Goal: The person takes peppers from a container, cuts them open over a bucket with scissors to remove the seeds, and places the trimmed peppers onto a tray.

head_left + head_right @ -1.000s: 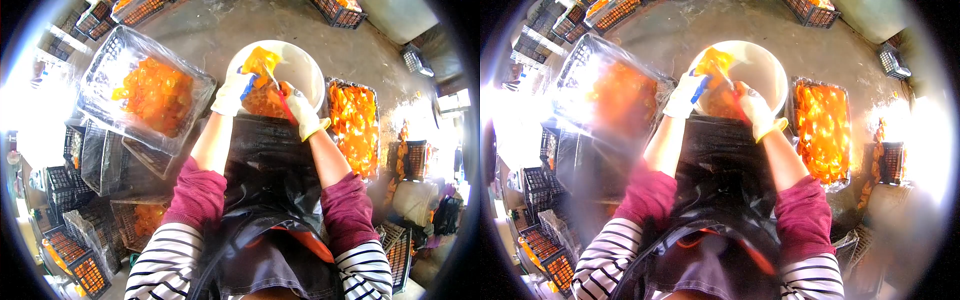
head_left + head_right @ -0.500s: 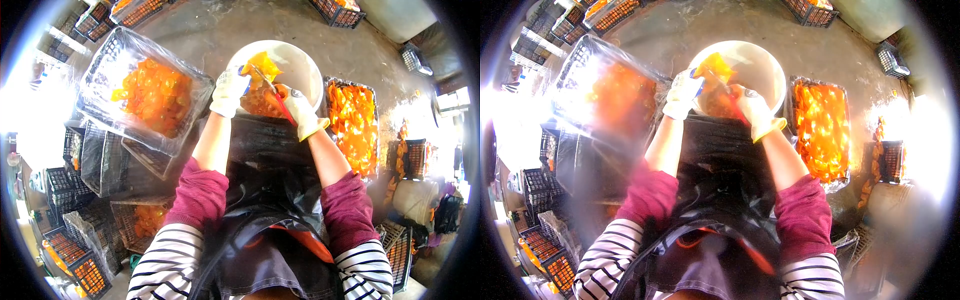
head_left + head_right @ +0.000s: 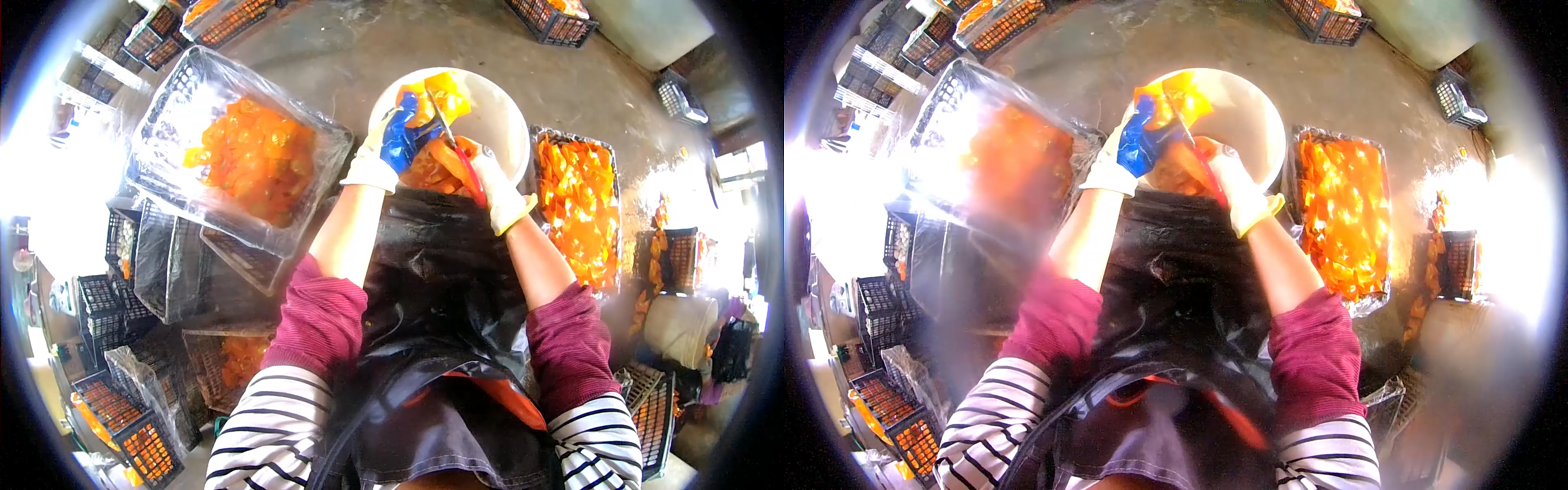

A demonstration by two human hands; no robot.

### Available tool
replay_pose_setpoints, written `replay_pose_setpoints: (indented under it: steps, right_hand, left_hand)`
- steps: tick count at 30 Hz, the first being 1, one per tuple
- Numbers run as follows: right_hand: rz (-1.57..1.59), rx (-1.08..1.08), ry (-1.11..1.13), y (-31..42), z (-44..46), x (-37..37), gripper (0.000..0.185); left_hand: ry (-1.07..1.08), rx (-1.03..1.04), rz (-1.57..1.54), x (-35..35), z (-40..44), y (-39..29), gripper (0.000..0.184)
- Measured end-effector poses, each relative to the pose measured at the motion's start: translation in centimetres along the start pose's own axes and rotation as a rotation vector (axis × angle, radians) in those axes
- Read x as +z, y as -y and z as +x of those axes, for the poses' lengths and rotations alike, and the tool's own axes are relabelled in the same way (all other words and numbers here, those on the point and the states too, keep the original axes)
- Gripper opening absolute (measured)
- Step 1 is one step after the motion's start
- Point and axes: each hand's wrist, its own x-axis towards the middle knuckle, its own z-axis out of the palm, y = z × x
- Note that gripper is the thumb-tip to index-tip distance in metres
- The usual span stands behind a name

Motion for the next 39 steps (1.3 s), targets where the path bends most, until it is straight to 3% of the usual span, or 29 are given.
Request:
replay_pose_setpoints:
  steps: [5, 7, 10, 12, 14, 17, 21, 24, 25, 27, 28, 30, 32, 33, 35, 36, 38, 39]
  right_hand:
    - [-0.079, 0.043, -0.004, 0.3, -0.4, 0.5, 0.031]
    - [-0.194, 0.078, -0.039, 0.1, -0.4, 0.6, 0.029]
    - [0.111, 0.055, -0.1, 0.5, -1.0, 2.0, 0.029]
    - [-0.088, 0.082, 0.008, 2.4, -2.2, 2.5, 0.031]
    - [-0.168, 0.075, 0.035, 2.6, -2.3, 2.3, 0.032]
    - [-0.134, 0.002, -0.037, 0.3, 0.0, 0.1, 0.033]
    - [-0.132, -0.064, -0.193, 2.2, -2.4, 1.8, 0.037]
    - [-0.098, -0.06, -0.341, 2.7, -1.8, 1.8, 0.042]
    - [-0.23, -0.205, -0.302, 2.7, -1.6, 0.9, 0.041]
    - [-0.139, -0.447, -0.284, 2.8, -1.7, -0.8, 0.043]
    - [0.087, -0.533, -0.314, 2.9, -1.9, -1.5, 0.046]
    - [0.643, -0.619, -0.216, 1.5, -1.0, -5.6, 0.056]
    - [0.8, -0.486, -0.246, 1.9, -2.2, -6.7, 0.06]
    - [0.804, -0.484, -0.191, 1.6, -2.2, -7.2, 0.062]
    - [0.886, -0.416, -0.121, 2.2, -2.2, -6.5, 0.063]
    - [0.926, -0.377, -0.093, 2.6, -2.4, -6.0, 0.063]
    - [0.823, -0.42, -0.1, 3.0, -2.5, -3.8, 0.059]
    - [0.8, -0.406, -0.056, 3.0, -2.2, -3.6, 0.057]
  left_hand:
    - [-0.089, 0.094, 0.065, 0.4, -0.5, -0.5, 0.041]
    - [-0.082, 0.291, 0.437, -1.2, 0.4, 0.2, 0.039]
    - [-0.058, 0.488, 0.821, -1.9, 0.0, 0.1, 0.036]
    - [-0.089, 0.421, 0.752, -0.8, -0.7, -0.2, 0.037]
    - [-0.17, 0.194, 0.415, 2.0, -1.6, -0.9, 0.039]
    - [-0.199, 0.233, 0.666, 2.8, -2.3, -1.5, 0.04]
    - [-0.188, 0.166, 0.501, -0.2, 0.5, -0.1, 0.046]
    - [-0.065, 0.211, 0.333, -0.6, -0.4, -0.4, 0.046]
    - [-0.059, 0.231, 0.401, -0.2, -1.4, -1.1, 0.045]
    - [0.003, 0.197, 0.361, -2.2, -2.0, -2.1, 0.04]
    - [0.036, 0.223, 0.322, -2.2, -2.9, -3.0, 0.038]
    - [-0.033, 0.318, 0.197, -1.9, -4.2, -4.7, 0.037]
    - [-0.434, 0.502, 1.385, 0.2, -8.2, -8.0, 0.033]
    - [-0.398, 0.686, 1.07, -3.0, -7.6, -8.2, 0.031]
    - [-0.446, 0.752, 0.549, -10.4, -5.9, -9.0, 0.028]
    - [-0.539, 0.644, 0.349, -13.6, -6.0, -9.5, 0.027]
    - [-0.694, 0.558, 0.394, -20.4, -6.9, -9.3, 0.026]
    - [-0.816, 0.446, 0.687, -20.9, -8.0, -9.4, 0.024]
